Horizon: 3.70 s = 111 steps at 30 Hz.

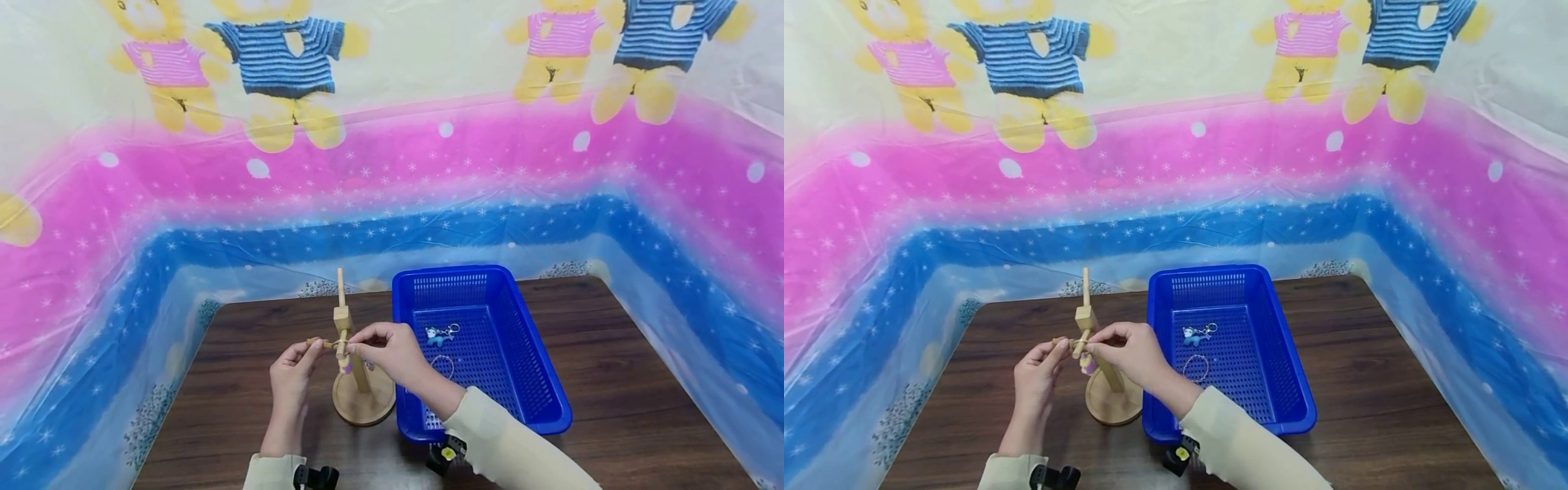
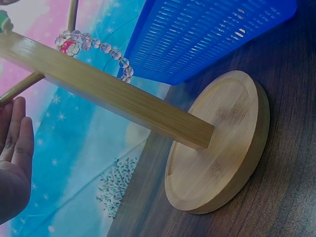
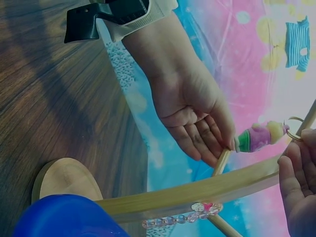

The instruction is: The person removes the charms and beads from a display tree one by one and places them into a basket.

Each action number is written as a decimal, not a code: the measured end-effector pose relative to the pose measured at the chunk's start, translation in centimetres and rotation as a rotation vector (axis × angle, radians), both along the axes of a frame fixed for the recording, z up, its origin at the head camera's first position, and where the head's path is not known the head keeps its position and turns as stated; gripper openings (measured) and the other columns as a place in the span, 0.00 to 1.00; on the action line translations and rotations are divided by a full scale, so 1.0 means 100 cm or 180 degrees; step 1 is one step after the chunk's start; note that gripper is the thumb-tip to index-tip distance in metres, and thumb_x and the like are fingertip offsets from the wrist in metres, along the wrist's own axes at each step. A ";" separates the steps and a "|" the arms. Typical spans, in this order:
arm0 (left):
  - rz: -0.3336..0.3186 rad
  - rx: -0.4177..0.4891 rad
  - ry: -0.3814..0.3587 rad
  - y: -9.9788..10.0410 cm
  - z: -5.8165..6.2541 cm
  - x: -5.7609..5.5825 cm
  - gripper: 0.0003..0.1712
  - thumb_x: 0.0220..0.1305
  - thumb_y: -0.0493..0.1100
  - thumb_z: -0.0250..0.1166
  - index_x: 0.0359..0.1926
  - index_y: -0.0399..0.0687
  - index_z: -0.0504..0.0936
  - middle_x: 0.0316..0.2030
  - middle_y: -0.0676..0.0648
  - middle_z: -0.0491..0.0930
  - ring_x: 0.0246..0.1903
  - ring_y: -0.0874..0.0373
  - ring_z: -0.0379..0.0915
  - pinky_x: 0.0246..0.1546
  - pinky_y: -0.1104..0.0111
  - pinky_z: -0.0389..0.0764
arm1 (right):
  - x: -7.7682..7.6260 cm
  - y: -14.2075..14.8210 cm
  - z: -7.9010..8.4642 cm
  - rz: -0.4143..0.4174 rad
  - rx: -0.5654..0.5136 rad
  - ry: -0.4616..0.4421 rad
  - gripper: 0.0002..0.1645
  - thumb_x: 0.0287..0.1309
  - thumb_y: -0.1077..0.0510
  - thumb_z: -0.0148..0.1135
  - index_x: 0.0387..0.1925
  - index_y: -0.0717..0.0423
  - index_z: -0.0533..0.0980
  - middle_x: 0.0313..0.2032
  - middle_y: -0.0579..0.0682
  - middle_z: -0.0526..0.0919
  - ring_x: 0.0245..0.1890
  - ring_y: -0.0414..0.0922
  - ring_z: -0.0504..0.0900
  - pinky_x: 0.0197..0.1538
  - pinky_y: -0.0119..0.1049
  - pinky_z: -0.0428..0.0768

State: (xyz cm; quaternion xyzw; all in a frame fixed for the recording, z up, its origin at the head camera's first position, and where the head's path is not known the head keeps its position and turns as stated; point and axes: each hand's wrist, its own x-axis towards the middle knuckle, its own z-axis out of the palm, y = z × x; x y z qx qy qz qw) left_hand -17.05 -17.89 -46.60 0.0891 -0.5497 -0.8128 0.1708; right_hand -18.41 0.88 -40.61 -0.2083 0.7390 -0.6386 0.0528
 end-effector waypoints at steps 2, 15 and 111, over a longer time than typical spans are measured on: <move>-0.0007 0.0006 0.0014 0.000 0.000 0.000 0.19 0.67 0.26 0.64 0.26 0.54 0.86 0.26 0.58 0.89 0.30 0.70 0.87 0.38 0.77 0.89 | 0.001 0.000 0.002 0.0026 -0.0010 -0.0020 0.08 0.62 0.61 0.71 0.37 0.65 0.87 0.36 0.65 0.90 0.21 0.33 0.75 0.25 0.25 0.78; 0.0051 -0.0165 -0.0083 0.001 0.002 0.001 0.14 0.67 0.28 0.66 0.28 0.50 0.87 0.25 0.60 0.89 0.29 0.70 0.87 0.38 0.77 0.89 | 0.008 0.003 0.009 0.0100 0.0097 0.0006 0.09 0.61 0.60 0.70 0.35 0.65 0.87 0.35 0.63 0.90 0.24 0.31 0.78 0.28 0.24 0.79; 0.0040 -0.0150 -0.0232 0.003 0.005 0.004 0.18 0.67 0.26 0.62 0.23 0.48 0.81 0.26 0.61 0.87 0.30 0.70 0.85 0.38 0.78 0.89 | -0.092 0.135 -0.038 0.0390 0.1947 -0.0449 0.04 0.67 0.66 0.63 0.36 0.65 0.81 0.36 0.58 0.87 0.35 0.45 0.87 0.46 0.43 0.91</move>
